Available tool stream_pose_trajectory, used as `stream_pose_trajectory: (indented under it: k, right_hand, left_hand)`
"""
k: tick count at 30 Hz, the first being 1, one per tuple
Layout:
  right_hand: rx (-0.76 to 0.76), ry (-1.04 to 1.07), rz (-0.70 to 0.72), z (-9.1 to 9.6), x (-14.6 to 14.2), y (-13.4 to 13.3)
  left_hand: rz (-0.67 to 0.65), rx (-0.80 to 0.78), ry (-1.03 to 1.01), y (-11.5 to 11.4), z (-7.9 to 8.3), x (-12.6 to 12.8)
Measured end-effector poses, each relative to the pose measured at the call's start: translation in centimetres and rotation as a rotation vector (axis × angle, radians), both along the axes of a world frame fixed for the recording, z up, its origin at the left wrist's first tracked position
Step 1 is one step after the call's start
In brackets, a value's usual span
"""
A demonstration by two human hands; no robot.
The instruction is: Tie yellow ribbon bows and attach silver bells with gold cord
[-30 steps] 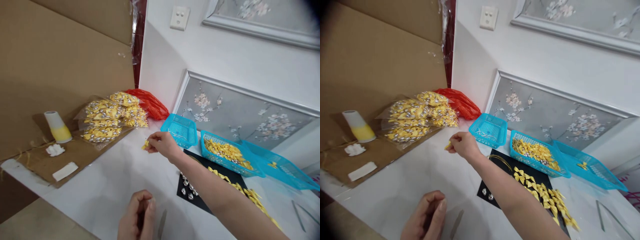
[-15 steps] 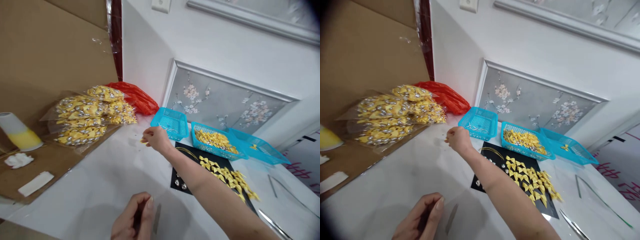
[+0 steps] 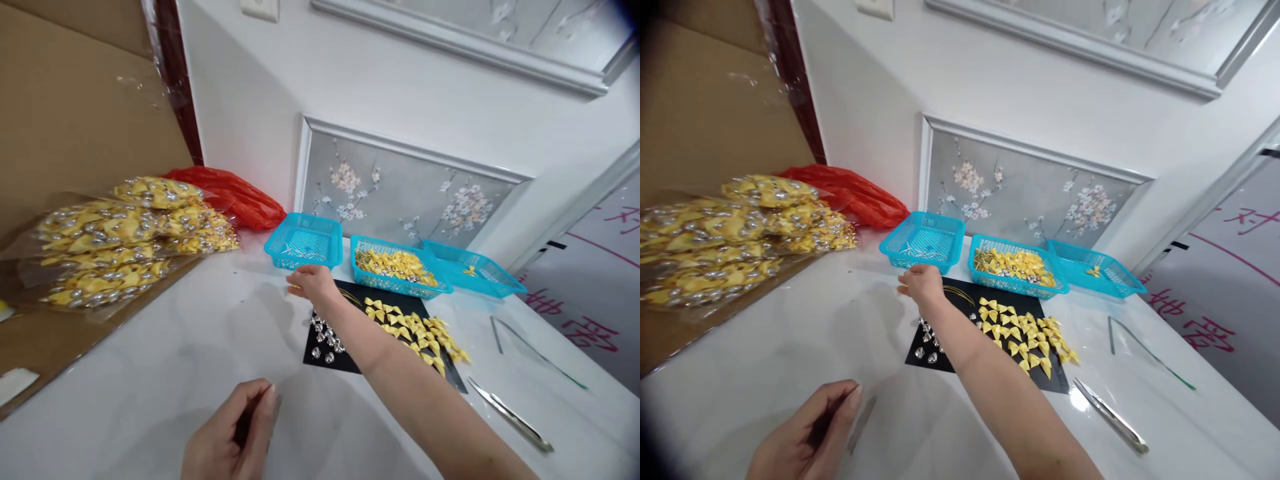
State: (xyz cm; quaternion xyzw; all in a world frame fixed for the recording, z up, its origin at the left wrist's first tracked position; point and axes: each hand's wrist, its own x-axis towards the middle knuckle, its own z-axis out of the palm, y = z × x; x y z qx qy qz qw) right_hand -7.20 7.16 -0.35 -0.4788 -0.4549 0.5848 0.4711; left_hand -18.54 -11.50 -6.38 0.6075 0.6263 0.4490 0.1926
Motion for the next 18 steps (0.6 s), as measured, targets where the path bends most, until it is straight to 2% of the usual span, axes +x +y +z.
stream_pose_trajectory:
  k: [3, 6, 13, 16, 18]
  right_hand:
    - [-0.013, 0.012, 0.026, 0.2, 0.0, -0.9]
    - [0.010, -0.018, 0.053, 1.4, 2.4, -2.6]
    - [0.062, -0.180, 0.080, 4.7, 13.9, -8.4]
    - [0.091, -0.243, 0.057, 4.5, 19.1, -10.8]
    - [0.121, -0.358, 0.060, 3.7, 22.1, -12.5]
  left_hand:
    - [0.044, -0.012, 0.026, 0.0, 0.1, 0.0]
    - [0.061, -0.038, 0.038, 0.1, 0.3, -0.1]
    - [0.086, -0.035, 0.127, 1.1, 0.1, -0.7]
    - [0.064, -0.046, 0.152, 1.8, 0.6, 0.6]
    - [0.012, -0.025, 0.185, 2.8, 1.4, 2.1]
